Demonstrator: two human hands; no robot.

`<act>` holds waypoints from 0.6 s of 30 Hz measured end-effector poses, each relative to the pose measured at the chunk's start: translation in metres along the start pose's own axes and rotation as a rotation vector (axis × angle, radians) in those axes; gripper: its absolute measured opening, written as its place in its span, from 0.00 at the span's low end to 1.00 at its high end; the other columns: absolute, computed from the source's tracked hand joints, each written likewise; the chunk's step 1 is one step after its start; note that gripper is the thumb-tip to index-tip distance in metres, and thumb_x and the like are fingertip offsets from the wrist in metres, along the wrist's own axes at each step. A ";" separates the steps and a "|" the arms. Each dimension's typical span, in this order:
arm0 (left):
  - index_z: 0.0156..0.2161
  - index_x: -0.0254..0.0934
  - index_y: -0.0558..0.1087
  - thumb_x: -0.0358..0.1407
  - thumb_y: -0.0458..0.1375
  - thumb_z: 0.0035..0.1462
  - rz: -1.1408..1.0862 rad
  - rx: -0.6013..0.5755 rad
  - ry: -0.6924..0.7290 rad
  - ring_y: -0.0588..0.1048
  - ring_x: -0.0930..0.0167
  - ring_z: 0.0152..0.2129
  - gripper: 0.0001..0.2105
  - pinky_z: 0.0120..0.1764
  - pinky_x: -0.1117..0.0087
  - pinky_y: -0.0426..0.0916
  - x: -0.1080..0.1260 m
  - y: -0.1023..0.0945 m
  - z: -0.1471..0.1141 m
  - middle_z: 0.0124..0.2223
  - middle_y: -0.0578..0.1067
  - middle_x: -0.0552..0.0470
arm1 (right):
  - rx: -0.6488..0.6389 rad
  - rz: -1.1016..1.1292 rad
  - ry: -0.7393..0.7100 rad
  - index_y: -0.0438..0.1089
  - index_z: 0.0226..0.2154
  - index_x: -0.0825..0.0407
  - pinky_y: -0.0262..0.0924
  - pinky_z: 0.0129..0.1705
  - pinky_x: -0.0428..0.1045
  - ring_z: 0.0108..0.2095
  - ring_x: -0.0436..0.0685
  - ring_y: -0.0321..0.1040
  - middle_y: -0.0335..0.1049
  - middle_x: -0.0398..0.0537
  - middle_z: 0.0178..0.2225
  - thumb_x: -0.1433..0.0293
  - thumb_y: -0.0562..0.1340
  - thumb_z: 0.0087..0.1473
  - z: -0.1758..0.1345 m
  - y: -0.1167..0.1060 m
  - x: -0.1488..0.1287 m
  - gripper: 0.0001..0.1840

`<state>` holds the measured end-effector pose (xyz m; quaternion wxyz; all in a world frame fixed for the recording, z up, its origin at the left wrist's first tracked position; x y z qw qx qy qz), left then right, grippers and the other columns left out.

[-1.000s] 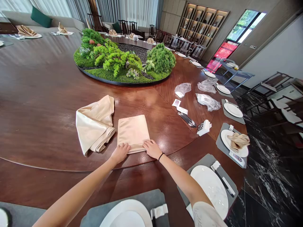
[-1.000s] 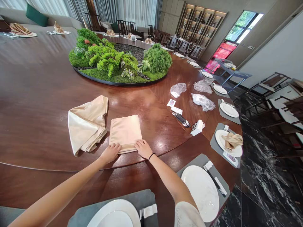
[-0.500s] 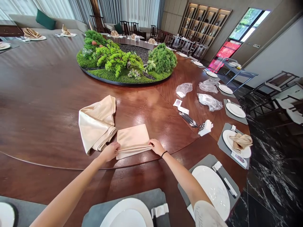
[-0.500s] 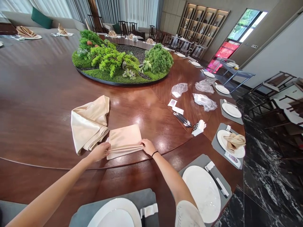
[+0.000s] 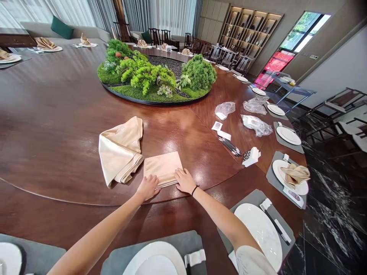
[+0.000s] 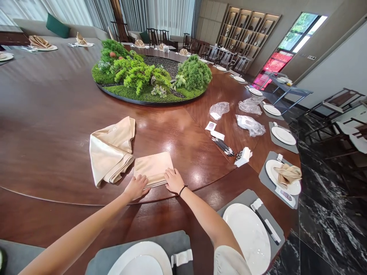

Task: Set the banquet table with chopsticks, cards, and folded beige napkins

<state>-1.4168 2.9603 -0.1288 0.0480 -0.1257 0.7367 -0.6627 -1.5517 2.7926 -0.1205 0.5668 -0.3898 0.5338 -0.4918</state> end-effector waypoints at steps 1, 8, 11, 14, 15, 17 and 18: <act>0.44 0.34 0.70 0.44 0.51 0.57 0.009 -0.007 -0.002 0.65 0.52 0.45 0.16 0.45 0.51 0.59 0.000 0.000 0.001 0.45 0.69 0.36 | -0.021 0.021 -0.041 0.65 0.48 0.54 0.48 0.60 0.61 0.58 0.63 0.55 0.65 0.58 0.52 0.74 0.61 0.51 0.004 -0.001 0.002 0.20; 0.36 0.37 0.67 0.28 0.53 0.47 -0.346 -0.044 -0.105 0.69 0.62 0.41 0.08 0.43 0.63 0.63 -0.045 -0.004 -0.019 0.39 0.72 0.45 | -0.080 0.479 0.205 0.71 0.34 0.50 0.63 0.44 0.50 0.35 0.54 0.70 0.74 0.43 0.32 0.78 0.60 0.49 -0.018 -0.001 0.046 0.10; 0.32 0.37 0.64 0.36 0.53 0.51 -0.798 -0.211 -0.113 0.70 0.68 0.31 0.05 0.36 0.68 0.64 -0.059 -0.001 -0.034 0.31 0.70 0.53 | -0.136 0.780 0.312 0.70 0.33 0.51 0.63 0.34 0.46 0.31 0.52 0.70 0.73 0.42 0.31 0.72 0.62 0.51 -0.047 0.012 0.046 0.04; 0.33 0.37 0.63 0.41 0.52 0.53 -0.970 -0.286 -0.150 0.69 0.70 0.27 0.08 0.32 0.70 0.63 -0.062 -0.002 -0.038 0.29 0.70 0.55 | -0.051 0.797 0.384 0.69 0.34 0.51 0.61 0.30 0.44 0.28 0.51 0.68 0.71 0.41 0.29 0.70 0.60 0.53 -0.059 0.014 0.043 0.05; 0.34 0.37 0.64 0.39 0.53 0.52 -0.917 -0.252 -0.154 0.70 0.70 0.27 0.07 0.32 0.70 0.63 -0.062 -0.005 -0.036 0.29 0.70 0.55 | -0.006 0.733 0.390 0.69 0.35 0.51 0.60 0.30 0.43 0.27 0.50 0.67 0.70 0.40 0.29 0.71 0.60 0.53 -0.058 0.011 0.042 0.05; 0.34 0.38 0.65 0.32 0.54 0.47 -0.677 -0.160 -0.139 0.70 0.68 0.31 0.06 0.36 0.69 0.62 -0.056 -0.012 -0.030 0.31 0.72 0.53 | 0.059 0.549 0.352 0.68 0.37 0.50 0.60 0.32 0.43 0.29 0.49 0.66 0.70 0.42 0.34 0.75 0.59 0.52 -0.050 0.005 0.038 0.09; 0.35 0.38 0.66 0.29 0.53 0.45 -0.521 -0.125 -0.123 0.71 0.66 0.34 0.08 0.38 0.67 0.62 -0.050 -0.015 -0.028 0.33 0.72 0.52 | 0.065 0.447 0.311 0.67 0.38 0.50 0.60 0.35 0.44 0.31 0.49 0.67 0.69 0.43 0.38 0.77 0.58 0.51 -0.045 0.003 0.035 0.11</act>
Point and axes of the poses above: each hand's wrist, its own z-axis towards the middle knuckle, its own y-axis out of the palm, x = y × z, the point moved 4 cm from there along z, towards the middle knuckle
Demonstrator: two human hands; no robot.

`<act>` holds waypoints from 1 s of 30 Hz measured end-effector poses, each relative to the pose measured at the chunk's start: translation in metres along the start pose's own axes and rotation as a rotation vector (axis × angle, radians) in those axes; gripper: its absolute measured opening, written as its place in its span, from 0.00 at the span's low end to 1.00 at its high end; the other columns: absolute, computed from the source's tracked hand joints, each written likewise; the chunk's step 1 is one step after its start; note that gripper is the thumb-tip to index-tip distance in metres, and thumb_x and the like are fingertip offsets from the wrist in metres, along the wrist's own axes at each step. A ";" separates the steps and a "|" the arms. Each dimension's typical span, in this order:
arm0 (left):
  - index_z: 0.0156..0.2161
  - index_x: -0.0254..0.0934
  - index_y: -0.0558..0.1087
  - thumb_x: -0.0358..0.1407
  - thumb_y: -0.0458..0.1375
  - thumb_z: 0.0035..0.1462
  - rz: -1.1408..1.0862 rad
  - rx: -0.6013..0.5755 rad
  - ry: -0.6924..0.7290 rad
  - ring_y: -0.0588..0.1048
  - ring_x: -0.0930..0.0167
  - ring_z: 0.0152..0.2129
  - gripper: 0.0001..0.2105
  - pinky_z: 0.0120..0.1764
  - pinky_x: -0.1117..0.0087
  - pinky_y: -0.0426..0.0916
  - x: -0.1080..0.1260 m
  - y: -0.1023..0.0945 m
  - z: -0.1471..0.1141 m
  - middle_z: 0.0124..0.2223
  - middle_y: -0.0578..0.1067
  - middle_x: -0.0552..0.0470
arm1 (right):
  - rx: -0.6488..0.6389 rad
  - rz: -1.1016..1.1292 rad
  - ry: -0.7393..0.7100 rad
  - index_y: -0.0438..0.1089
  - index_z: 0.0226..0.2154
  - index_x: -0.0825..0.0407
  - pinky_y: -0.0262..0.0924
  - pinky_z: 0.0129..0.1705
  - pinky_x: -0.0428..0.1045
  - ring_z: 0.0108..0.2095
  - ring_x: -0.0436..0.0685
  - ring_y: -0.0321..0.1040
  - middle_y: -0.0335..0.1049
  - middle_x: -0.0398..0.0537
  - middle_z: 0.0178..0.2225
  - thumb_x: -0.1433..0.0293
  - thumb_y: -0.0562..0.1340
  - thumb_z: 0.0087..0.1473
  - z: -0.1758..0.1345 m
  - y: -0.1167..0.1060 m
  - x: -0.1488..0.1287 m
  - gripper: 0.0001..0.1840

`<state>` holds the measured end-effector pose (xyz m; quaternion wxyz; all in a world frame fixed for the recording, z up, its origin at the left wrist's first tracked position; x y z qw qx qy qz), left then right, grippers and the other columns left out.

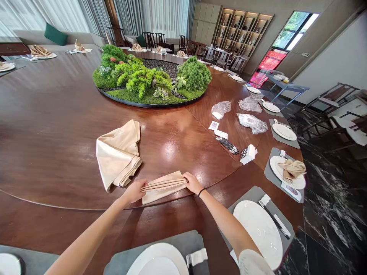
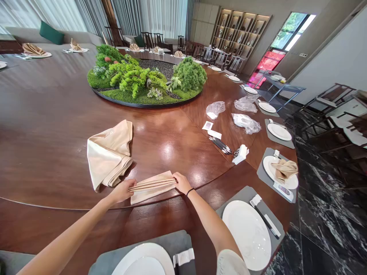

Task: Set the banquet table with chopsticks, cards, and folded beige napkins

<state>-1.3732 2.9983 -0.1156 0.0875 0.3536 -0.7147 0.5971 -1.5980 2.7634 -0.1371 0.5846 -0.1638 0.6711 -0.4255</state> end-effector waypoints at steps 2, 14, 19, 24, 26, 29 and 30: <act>0.37 0.38 0.68 0.25 0.54 0.42 0.296 0.021 0.022 0.70 0.61 0.40 0.13 0.43 0.62 0.60 0.016 0.008 0.001 0.37 0.74 0.47 | -0.016 -0.195 -0.086 0.67 0.40 0.49 0.60 0.38 0.44 0.36 0.50 0.68 0.67 0.45 0.45 0.79 0.57 0.51 0.006 0.005 -0.008 0.14; 0.49 0.35 0.66 0.43 0.52 0.57 0.512 0.017 0.008 0.67 0.55 0.44 0.18 0.41 0.57 0.66 0.074 0.060 0.009 0.46 0.69 0.38 | -0.064 -0.521 -0.169 0.63 0.48 0.53 0.60 0.46 0.54 0.51 0.63 0.61 0.60 0.57 0.56 0.68 0.60 0.55 0.002 0.009 -0.039 0.17; 0.48 0.31 0.67 0.30 0.52 0.55 0.550 -0.059 0.049 0.71 0.55 0.43 0.14 0.38 0.58 0.69 0.069 0.054 0.016 0.46 0.70 0.36 | -0.149 -0.532 -0.356 0.68 0.44 0.55 0.51 0.55 0.60 0.55 0.64 0.57 0.67 0.59 0.50 0.66 0.61 0.56 0.004 0.009 -0.054 0.14; 0.52 0.32 0.67 0.28 0.49 0.58 0.508 -0.123 0.111 0.75 0.61 0.36 0.16 0.39 0.62 0.69 0.058 0.013 -0.001 0.40 0.73 0.41 | -0.165 -0.205 -0.198 0.72 0.35 0.54 0.59 0.45 0.50 0.38 0.54 0.68 0.73 0.49 0.36 0.75 0.60 0.54 0.033 -0.032 -0.043 0.06; 0.57 0.40 0.64 0.27 0.49 0.58 0.481 -0.110 0.254 0.74 0.64 0.37 0.21 0.42 0.66 0.68 0.059 -0.009 -0.016 0.40 0.73 0.46 | -0.133 0.059 -0.133 0.73 0.35 0.54 0.61 0.41 0.47 0.35 0.52 0.69 0.74 0.47 0.35 0.73 0.63 0.52 0.043 -0.060 -0.048 0.06; 0.60 0.51 0.63 0.25 0.47 0.58 0.376 -0.041 0.446 0.74 0.69 0.34 0.26 0.41 0.70 0.67 0.066 -0.036 -0.037 0.40 0.71 0.50 | -0.062 0.305 -0.099 0.73 0.34 0.55 0.61 0.38 0.46 0.32 0.52 0.69 0.74 0.45 0.32 0.70 0.65 0.50 0.047 -0.094 -0.076 0.07; 0.59 0.51 0.64 0.26 0.48 0.59 0.303 0.001 0.447 0.74 0.70 0.33 0.25 0.40 0.71 0.67 0.067 -0.043 -0.041 0.39 0.71 0.51 | -0.013 0.329 -0.106 0.73 0.34 0.55 0.61 0.38 0.46 0.33 0.52 0.69 0.74 0.45 0.32 0.69 0.65 0.50 0.046 -0.102 -0.089 0.07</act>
Point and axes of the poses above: each hand's wrist, its own z-axis towards the middle knuckle, its own y-axis out of the palm, x = y × z, the point moved 4 cm from there along z, towards the middle knuckle
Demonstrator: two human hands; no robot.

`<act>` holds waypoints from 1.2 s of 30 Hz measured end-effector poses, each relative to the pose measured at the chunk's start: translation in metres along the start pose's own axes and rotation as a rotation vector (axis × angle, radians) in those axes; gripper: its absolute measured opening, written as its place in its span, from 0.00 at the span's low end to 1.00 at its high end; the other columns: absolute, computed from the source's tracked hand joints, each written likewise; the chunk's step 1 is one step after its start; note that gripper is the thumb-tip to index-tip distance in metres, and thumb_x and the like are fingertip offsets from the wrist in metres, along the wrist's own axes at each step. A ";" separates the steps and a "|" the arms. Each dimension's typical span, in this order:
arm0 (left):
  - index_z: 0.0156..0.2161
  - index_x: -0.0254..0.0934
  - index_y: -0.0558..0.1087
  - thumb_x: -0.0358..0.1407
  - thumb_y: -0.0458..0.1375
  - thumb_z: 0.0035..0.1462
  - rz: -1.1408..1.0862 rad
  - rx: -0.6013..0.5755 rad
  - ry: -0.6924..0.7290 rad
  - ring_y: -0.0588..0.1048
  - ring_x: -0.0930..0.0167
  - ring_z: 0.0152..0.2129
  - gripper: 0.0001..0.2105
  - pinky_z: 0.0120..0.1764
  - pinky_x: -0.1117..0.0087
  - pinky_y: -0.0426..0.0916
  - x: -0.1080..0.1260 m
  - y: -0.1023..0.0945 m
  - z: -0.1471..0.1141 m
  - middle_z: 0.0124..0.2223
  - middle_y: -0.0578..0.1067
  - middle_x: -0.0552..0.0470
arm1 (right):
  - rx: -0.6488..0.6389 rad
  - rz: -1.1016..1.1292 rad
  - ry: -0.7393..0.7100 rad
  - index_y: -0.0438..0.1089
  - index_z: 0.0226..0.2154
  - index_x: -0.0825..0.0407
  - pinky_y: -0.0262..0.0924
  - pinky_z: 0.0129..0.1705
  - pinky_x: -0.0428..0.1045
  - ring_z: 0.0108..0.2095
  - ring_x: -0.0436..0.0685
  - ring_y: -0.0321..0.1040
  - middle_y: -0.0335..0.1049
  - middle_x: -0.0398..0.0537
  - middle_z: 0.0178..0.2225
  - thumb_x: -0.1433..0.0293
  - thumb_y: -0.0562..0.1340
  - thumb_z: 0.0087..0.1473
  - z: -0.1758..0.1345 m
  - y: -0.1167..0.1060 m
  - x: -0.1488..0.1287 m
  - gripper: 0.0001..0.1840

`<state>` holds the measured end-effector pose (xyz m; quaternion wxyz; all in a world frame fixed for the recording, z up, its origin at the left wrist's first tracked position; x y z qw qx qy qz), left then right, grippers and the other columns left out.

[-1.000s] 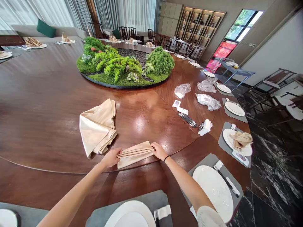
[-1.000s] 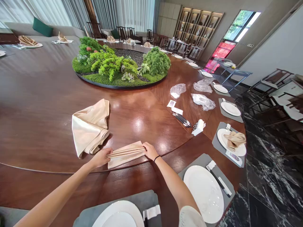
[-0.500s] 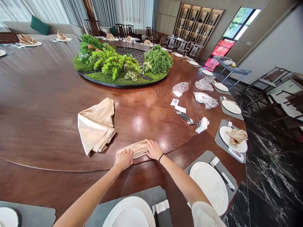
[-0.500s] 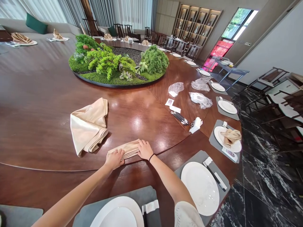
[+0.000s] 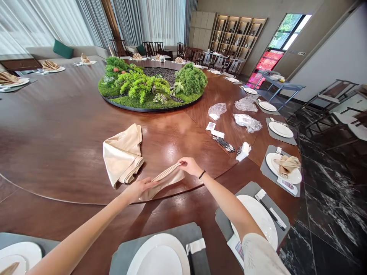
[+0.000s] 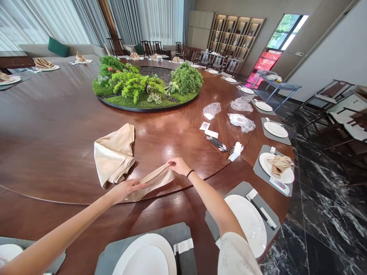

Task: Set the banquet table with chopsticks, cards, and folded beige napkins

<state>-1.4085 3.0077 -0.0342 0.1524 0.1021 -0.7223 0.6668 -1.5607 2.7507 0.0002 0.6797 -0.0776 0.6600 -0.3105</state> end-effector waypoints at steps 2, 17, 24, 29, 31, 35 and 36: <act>0.57 0.47 0.68 0.32 0.50 0.60 -0.188 0.171 -0.112 0.73 0.71 0.28 0.20 0.36 0.71 0.68 -0.002 -0.010 -0.002 0.38 0.72 0.51 | 0.118 -0.034 -0.055 0.73 0.34 0.54 0.61 0.39 0.46 0.34 0.51 0.68 0.73 0.46 0.34 0.70 0.64 0.51 -0.004 0.003 -0.031 0.06; 0.61 0.36 0.62 0.43 0.62 0.48 -1.201 0.814 -0.578 0.71 0.61 0.51 0.35 0.51 0.61 0.68 0.018 0.022 0.004 0.56 0.71 0.42 | 0.227 -0.572 -0.288 0.70 0.39 0.49 0.56 0.42 0.52 0.36 0.55 0.62 0.65 0.47 0.32 0.68 0.53 0.63 -0.055 0.143 -0.099 0.10; 0.60 0.38 0.61 0.50 0.52 0.56 -1.291 0.818 -0.662 0.73 0.64 0.49 0.29 0.47 0.64 0.71 0.021 0.045 -0.004 0.55 0.72 0.44 | 0.102 -0.613 -0.272 0.63 0.51 0.49 0.56 0.48 0.58 0.45 0.62 0.62 0.67 0.54 0.43 0.63 0.55 0.61 -0.071 0.176 -0.087 0.16; 0.61 0.40 0.54 0.40 0.58 0.49 -1.401 0.590 -0.786 0.77 0.66 0.37 0.34 0.36 0.66 0.73 0.013 0.078 -0.005 0.46 0.76 0.45 | 0.101 -0.607 -0.328 0.65 0.49 0.52 0.54 0.51 0.56 0.47 0.57 0.63 0.70 0.52 0.46 0.73 0.50 0.64 -0.068 0.175 -0.025 0.14; 0.60 0.39 0.55 0.38 0.57 0.48 -1.438 0.502 -0.788 0.77 0.65 0.37 0.33 0.36 0.65 0.72 0.007 0.092 -0.003 0.46 0.76 0.45 | 0.049 -0.588 -0.364 0.69 0.45 0.51 0.54 0.53 0.55 0.47 0.55 0.64 0.72 0.50 0.45 0.73 0.51 0.64 -0.063 0.168 0.006 0.12; 0.58 0.37 0.57 0.34 0.58 0.46 -1.208 0.350 -0.680 0.75 0.63 0.42 0.32 0.42 0.61 0.71 -0.001 0.108 0.007 0.49 0.73 0.43 | -0.167 -0.577 -0.525 0.73 0.39 0.48 0.54 0.55 0.52 0.48 0.51 0.65 0.74 0.44 0.44 0.72 0.53 0.64 -0.056 0.167 0.052 0.13; 0.57 0.36 0.57 0.33 0.59 0.46 -1.033 0.323 -0.674 0.74 0.62 0.44 0.31 0.44 0.60 0.70 -0.001 0.109 0.008 0.50 0.72 0.42 | -0.210 -0.577 -0.548 0.73 0.38 0.48 0.56 0.54 0.51 0.47 0.50 0.66 0.74 0.43 0.43 0.72 0.53 0.64 -0.056 0.169 0.060 0.13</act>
Point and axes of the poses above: each hand's wrist, its own z-axis towards the middle knuckle, its own y-axis out of the palm, x = y × z, the point moved 4 cm from there along z, towards the middle knuckle
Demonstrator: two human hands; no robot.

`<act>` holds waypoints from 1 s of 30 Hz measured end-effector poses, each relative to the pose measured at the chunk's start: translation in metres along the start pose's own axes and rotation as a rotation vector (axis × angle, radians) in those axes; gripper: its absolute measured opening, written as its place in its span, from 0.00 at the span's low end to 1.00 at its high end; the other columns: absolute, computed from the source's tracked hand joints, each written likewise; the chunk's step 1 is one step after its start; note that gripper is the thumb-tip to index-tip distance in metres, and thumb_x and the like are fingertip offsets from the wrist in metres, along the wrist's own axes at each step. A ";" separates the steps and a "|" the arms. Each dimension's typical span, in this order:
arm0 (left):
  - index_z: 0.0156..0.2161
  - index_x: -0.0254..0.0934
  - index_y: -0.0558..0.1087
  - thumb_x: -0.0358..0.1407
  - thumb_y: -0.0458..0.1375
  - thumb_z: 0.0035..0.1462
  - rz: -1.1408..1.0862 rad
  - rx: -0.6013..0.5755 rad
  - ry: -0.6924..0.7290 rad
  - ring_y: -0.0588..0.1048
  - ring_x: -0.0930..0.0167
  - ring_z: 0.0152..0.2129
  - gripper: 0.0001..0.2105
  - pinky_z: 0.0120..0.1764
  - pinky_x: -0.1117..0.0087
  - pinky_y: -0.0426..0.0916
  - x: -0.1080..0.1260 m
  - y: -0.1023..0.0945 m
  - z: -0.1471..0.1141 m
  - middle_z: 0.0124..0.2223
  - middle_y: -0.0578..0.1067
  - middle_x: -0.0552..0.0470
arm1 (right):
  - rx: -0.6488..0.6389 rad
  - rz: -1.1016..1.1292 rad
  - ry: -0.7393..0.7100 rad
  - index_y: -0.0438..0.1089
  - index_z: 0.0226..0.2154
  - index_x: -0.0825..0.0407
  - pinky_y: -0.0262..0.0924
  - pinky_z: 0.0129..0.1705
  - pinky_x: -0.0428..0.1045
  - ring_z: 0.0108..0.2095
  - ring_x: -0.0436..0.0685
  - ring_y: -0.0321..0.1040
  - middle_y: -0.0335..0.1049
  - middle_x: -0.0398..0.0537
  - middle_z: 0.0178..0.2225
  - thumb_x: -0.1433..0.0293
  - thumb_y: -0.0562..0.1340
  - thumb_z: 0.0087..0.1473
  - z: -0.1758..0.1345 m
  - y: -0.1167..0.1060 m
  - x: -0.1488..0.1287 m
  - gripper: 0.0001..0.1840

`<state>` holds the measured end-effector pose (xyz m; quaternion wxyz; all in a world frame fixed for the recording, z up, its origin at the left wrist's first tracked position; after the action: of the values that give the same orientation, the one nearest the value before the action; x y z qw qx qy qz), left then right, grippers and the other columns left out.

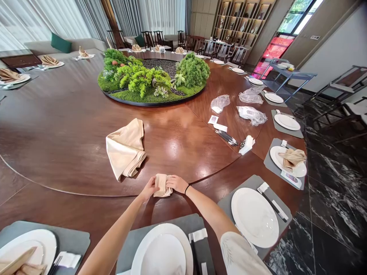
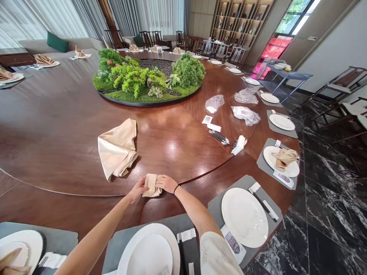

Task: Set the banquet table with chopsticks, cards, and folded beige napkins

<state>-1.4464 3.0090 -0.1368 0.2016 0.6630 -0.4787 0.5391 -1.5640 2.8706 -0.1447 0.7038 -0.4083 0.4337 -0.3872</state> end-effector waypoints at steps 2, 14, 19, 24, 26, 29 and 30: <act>0.57 0.34 0.58 0.30 0.59 0.46 0.326 0.089 0.072 0.69 0.58 0.51 0.31 0.49 0.55 0.66 0.002 0.001 -0.003 0.55 0.68 0.38 | -0.035 0.017 -0.020 0.73 0.39 0.48 0.58 0.52 0.49 0.46 0.49 0.67 0.75 0.43 0.43 0.72 0.53 0.64 -0.006 0.011 0.007 0.13; 0.46 0.31 0.70 0.50 0.46 0.59 1.192 0.019 -0.046 0.70 0.51 0.46 0.24 0.46 0.49 0.61 0.041 0.027 0.007 0.43 0.75 0.34 | -0.011 0.187 0.252 0.73 0.39 0.49 0.53 0.52 0.50 0.44 0.50 0.70 0.76 0.45 0.39 0.72 0.56 0.62 -0.009 0.011 0.015 0.10; 0.47 0.29 0.68 0.40 0.54 0.54 1.120 -0.073 -0.065 0.75 0.55 0.40 0.18 0.39 0.61 0.67 0.036 0.017 0.013 0.40 0.76 0.34 | -0.039 0.192 0.392 0.72 0.38 0.49 0.52 0.44 0.47 0.41 0.50 0.69 0.76 0.45 0.38 0.66 0.56 0.63 0.008 0.006 0.019 0.10; 0.45 0.35 0.70 0.39 0.47 0.60 1.092 -0.001 -0.073 0.77 0.59 0.36 0.14 0.38 0.63 0.67 0.043 -0.014 0.012 0.38 0.76 0.39 | -0.126 0.083 0.432 0.73 0.32 0.49 0.51 0.40 0.47 0.38 0.53 0.68 0.76 0.45 0.35 0.58 0.57 0.62 0.036 0.011 0.019 0.15; 0.45 0.37 0.70 0.39 0.47 0.61 1.095 0.077 -0.059 0.76 0.60 0.37 0.14 0.38 0.63 0.67 0.051 -0.019 0.010 0.40 0.76 0.40 | -0.161 0.040 0.450 0.73 0.31 0.50 0.50 0.41 0.49 0.38 0.55 0.68 0.76 0.46 0.35 0.58 0.58 0.61 0.045 0.013 0.017 0.15; 0.45 0.38 0.70 0.38 0.46 0.61 1.131 0.125 0.013 0.75 0.60 0.38 0.13 0.38 0.63 0.68 0.060 -0.005 0.001 0.44 0.73 0.41 | -0.183 0.028 0.579 0.74 0.31 0.49 0.51 0.42 0.50 0.39 0.56 0.69 0.76 0.47 0.34 0.60 0.60 0.59 0.050 0.016 0.016 0.12; 0.45 0.37 0.70 0.36 0.46 0.62 1.152 0.113 0.037 0.74 0.60 0.39 0.13 0.37 0.63 0.68 0.061 0.005 -0.003 0.44 0.73 0.40 | -0.176 0.041 0.647 0.74 0.31 0.49 0.51 0.42 0.50 0.39 0.56 0.69 0.76 0.47 0.34 0.61 0.60 0.58 0.050 0.017 0.016 0.11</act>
<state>-1.4549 2.9838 -0.0815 -0.1516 0.2957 -0.7292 0.5982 -1.5091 2.8741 -0.1504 0.4993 -0.3146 0.6745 -0.4437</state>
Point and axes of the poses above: each hand's wrist, its own z-axis towards the middle knuckle, its own y-axis out of the palm, x = y × z, the point moved 4 cm from there along z, towards the middle knuckle
